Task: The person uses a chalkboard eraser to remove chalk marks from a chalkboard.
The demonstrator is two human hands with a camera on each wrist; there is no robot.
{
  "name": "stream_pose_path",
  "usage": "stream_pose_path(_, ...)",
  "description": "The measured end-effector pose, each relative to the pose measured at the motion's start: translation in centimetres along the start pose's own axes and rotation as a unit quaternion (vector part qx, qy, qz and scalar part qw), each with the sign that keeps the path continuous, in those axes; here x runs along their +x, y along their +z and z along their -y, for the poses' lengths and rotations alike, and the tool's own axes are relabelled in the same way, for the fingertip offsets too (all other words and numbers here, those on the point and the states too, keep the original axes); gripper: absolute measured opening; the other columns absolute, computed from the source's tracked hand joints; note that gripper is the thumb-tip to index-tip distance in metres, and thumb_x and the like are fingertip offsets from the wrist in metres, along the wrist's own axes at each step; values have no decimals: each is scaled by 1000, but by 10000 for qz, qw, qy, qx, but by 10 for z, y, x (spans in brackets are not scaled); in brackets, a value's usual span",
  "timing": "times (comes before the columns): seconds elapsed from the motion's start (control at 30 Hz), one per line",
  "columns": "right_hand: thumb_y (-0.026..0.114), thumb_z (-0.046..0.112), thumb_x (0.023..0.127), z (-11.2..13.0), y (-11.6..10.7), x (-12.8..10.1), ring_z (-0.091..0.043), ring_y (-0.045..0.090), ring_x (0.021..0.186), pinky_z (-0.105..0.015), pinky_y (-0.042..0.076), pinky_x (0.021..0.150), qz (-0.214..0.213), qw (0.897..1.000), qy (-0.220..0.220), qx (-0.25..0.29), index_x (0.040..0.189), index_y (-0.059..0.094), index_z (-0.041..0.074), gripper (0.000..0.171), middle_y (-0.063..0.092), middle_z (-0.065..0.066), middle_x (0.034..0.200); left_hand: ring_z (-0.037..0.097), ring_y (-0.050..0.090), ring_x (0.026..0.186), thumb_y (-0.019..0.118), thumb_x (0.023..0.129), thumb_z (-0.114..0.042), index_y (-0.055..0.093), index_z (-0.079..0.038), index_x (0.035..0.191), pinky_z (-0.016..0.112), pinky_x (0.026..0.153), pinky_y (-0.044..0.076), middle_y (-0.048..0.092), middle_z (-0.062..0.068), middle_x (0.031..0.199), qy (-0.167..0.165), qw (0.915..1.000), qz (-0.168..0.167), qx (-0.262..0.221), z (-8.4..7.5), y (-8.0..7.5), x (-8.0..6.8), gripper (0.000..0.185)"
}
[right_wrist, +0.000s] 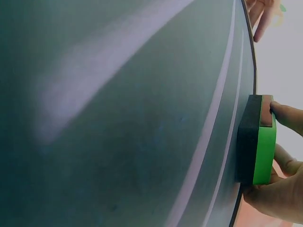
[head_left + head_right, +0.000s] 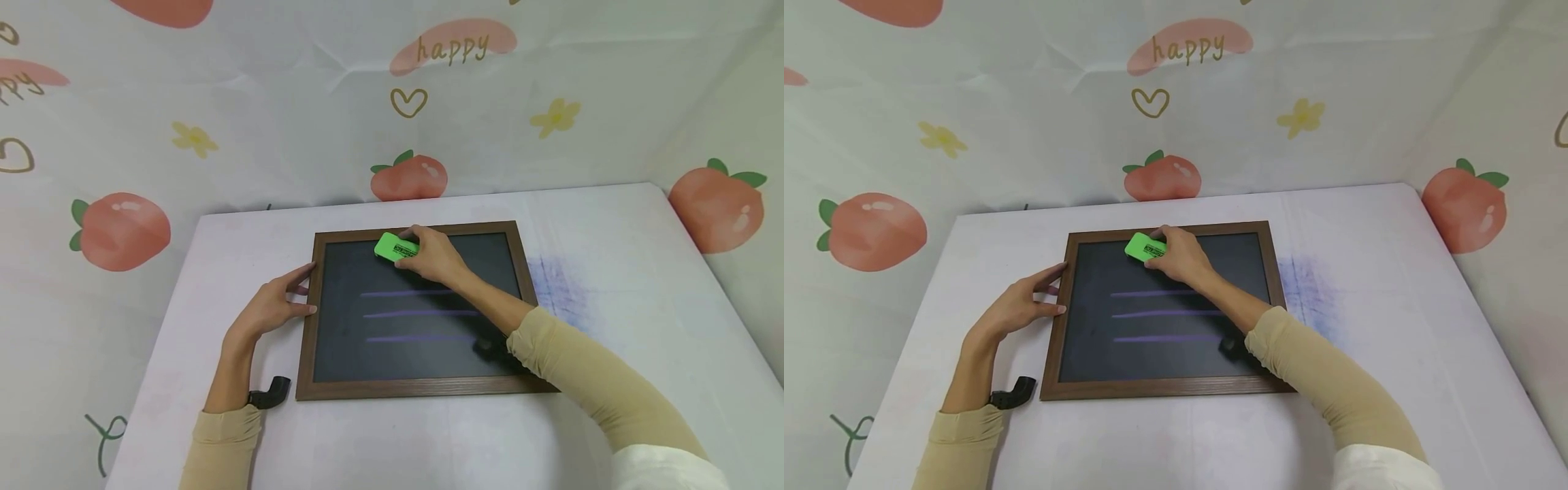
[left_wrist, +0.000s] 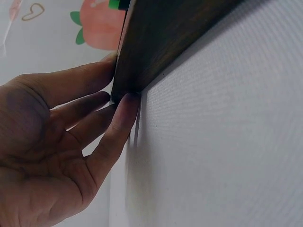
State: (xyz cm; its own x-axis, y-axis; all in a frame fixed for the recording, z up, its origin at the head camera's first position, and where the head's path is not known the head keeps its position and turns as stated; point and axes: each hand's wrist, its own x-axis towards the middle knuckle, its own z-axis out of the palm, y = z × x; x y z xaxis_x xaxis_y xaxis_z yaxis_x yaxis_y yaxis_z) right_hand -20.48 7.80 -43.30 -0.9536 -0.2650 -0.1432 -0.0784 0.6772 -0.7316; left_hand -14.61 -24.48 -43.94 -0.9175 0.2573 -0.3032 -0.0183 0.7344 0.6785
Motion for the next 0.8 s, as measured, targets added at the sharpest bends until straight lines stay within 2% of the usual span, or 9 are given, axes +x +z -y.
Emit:
stream_pose_path(0.13,83,27,80,-7,-5,-3,-21,61,74,-33,51,63,36,9995,118,291,130,60,16,56,63,-7,101,39,52,124,77,84,-8,32,-14,156,58,97,41,48,21,147,35,10000,5,22,0,-1,-1,85)
stream_pose_path(0.37,83,27,81,-26,-19,-12,-25,56,92,-36,48,71,-41,9988,17,484,134,62,18,58,63,-9,117,39,51,124,76,84,-7,32,-12,156,57,98,41,46,20,149,92,9999,3,-63,-1,-1,-1,84)
stream_pose_path(0.47,83,27,81,-34,-24,-15,-25,55,94,-37,47,72,-77,9986,2,533,136,62,19,59,62,-9,123,39,51,124,76,84,-7,32,-13,156,58,99,40,47,20,147,52,10000,-10,-35,-1,0,-1,84)
stream_pose_path(0.8,82,29,83,-44,-33,-24,-27,57,89,-37,47,69,-195,9989,219,356,138,59,18,61,63,-13,115,39,51,125,76,85,-7,32,-13,156,59,99,40,46,20,148,6,10000,1,-24,-1,1,-1,85)
